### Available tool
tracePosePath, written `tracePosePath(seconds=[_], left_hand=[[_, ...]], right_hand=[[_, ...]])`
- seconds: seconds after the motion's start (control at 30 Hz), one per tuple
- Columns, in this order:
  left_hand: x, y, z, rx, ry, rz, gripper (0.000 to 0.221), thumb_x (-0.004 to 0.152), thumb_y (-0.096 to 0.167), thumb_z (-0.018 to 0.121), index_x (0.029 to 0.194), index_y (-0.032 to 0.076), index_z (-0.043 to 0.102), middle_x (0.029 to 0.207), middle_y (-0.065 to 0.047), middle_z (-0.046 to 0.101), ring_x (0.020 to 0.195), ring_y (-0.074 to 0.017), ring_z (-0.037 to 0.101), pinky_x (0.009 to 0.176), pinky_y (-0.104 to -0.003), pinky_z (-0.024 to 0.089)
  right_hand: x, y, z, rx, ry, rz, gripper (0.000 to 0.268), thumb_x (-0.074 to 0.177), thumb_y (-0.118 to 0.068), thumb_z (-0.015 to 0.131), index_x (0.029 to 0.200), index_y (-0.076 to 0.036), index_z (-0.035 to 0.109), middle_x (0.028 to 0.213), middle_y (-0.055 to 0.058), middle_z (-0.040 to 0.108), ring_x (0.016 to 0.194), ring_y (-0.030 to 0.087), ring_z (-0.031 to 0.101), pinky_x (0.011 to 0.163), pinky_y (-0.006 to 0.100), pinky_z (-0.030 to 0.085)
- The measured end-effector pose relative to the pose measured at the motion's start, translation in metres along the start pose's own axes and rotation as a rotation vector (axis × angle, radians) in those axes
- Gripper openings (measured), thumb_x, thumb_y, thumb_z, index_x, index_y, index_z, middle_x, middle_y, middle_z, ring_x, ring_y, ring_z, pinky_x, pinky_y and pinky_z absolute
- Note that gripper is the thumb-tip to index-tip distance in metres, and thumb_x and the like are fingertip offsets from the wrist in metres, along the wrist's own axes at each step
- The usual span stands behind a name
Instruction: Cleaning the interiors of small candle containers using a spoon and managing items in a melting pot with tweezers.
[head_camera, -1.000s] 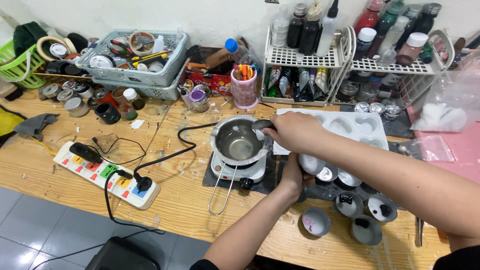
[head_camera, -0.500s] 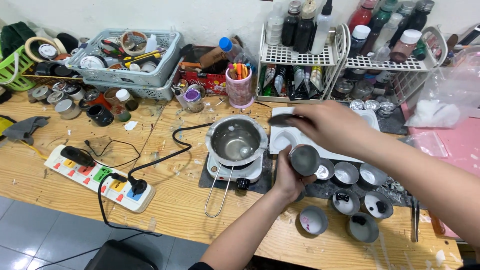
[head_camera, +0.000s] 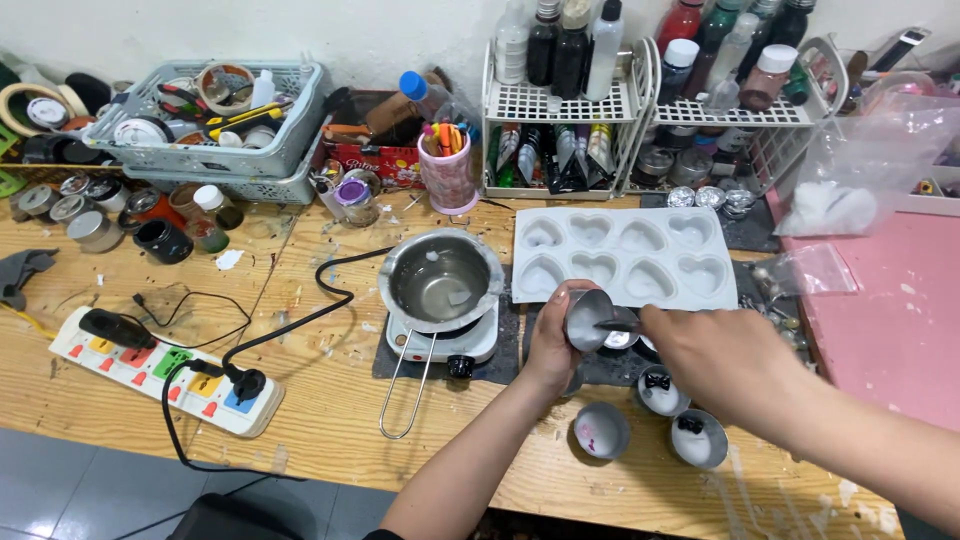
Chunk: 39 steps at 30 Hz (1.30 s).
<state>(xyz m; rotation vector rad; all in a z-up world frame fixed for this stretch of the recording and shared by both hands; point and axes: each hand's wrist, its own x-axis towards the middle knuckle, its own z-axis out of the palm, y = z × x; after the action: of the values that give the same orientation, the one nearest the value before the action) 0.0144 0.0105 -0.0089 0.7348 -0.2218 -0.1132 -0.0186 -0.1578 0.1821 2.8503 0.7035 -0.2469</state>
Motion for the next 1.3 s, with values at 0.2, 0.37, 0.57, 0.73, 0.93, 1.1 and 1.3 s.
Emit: tracePosePath(seconds=[0.2,0.37,0.57,0.73,0.93,1.1,1.3], left_hand=[[0.0,0.01,0.008,-0.052,0.014,0.014,0.047,0.104,0.049,0.046,0.124,0.007,0.054,0.104,-0.007,0.066,0.098,-0.0177,0.068,0.089,-0.031,0.056],[-0.002,0.014,0.01,-0.104,0.064,-0.038,0.049,0.105,0.053,0.045,0.126,0.01,0.055,0.105,-0.005,0.065,0.093,-0.0159,0.064,0.078,-0.032,0.054],[-0.007,0.027,0.019,-0.185,-0.022,-0.045,0.054,0.107,0.06,0.037,0.118,0.01,0.054,0.101,-0.008,0.063,0.085,-0.016,0.059,0.066,-0.03,0.048],[-0.009,0.032,0.02,-0.238,-0.067,-0.089,0.054,0.106,0.061,0.034,0.116,0.012,0.053,0.1,-0.007,0.061,0.088,-0.0154,0.058,0.066,-0.029,0.045],[-0.009,0.027,0.018,-0.284,-0.122,-0.064,0.053,0.109,0.06,0.035,0.121,0.011,0.053,0.106,-0.008,0.063,0.088,-0.0156,0.058,0.065,-0.028,0.045],[-0.01,0.028,0.024,0.011,-0.035,0.038,0.055,0.107,0.057,0.031,0.126,0.009,0.051,0.107,-0.011,0.066,0.101,-0.0195,0.066,0.093,-0.032,0.055],[-0.017,0.021,0.019,0.365,-0.055,0.168,0.056,0.11,0.056,0.032,0.134,0.008,0.046,0.113,-0.007,0.06,0.099,-0.0138,0.059,0.089,-0.029,0.05]], right_hand=[[0.006,-0.016,0.013,-0.095,0.203,-0.171,0.025,0.085,-0.01,0.059,0.109,-0.008,0.056,0.077,0.009,0.07,0.063,0.029,0.074,0.049,0.041,0.059],[0.005,-0.024,0.009,-0.13,0.262,-0.164,0.019,0.085,-0.011,0.06,0.103,-0.008,0.056,0.076,0.007,0.069,0.064,0.026,0.074,0.048,0.039,0.059],[-0.006,-0.027,-0.022,-0.027,0.159,-0.153,0.037,0.08,-0.011,0.062,0.116,-0.01,0.054,0.092,0.008,0.068,0.074,0.028,0.074,0.055,0.041,0.06],[-0.015,-0.02,-0.032,0.08,0.14,-0.097,0.045,0.082,-0.005,0.059,0.125,-0.015,0.053,0.099,0.008,0.064,0.079,0.029,0.073,0.059,0.043,0.058],[-0.019,-0.013,-0.024,0.187,0.423,-0.192,0.048,0.076,-0.005,0.059,0.124,-0.004,0.054,0.096,0.012,0.064,0.078,0.033,0.071,0.056,0.044,0.056],[-0.007,-0.012,0.007,0.018,0.127,-0.097,0.033,0.087,-0.009,0.057,0.12,-0.009,0.05,0.087,0.008,0.07,0.075,0.03,0.074,0.058,0.043,0.058],[0.004,-0.026,0.011,-0.027,0.122,-0.107,0.043,0.081,-0.01,0.063,0.121,-0.005,0.048,0.074,0.008,0.07,0.065,0.029,0.074,0.049,0.043,0.057]])
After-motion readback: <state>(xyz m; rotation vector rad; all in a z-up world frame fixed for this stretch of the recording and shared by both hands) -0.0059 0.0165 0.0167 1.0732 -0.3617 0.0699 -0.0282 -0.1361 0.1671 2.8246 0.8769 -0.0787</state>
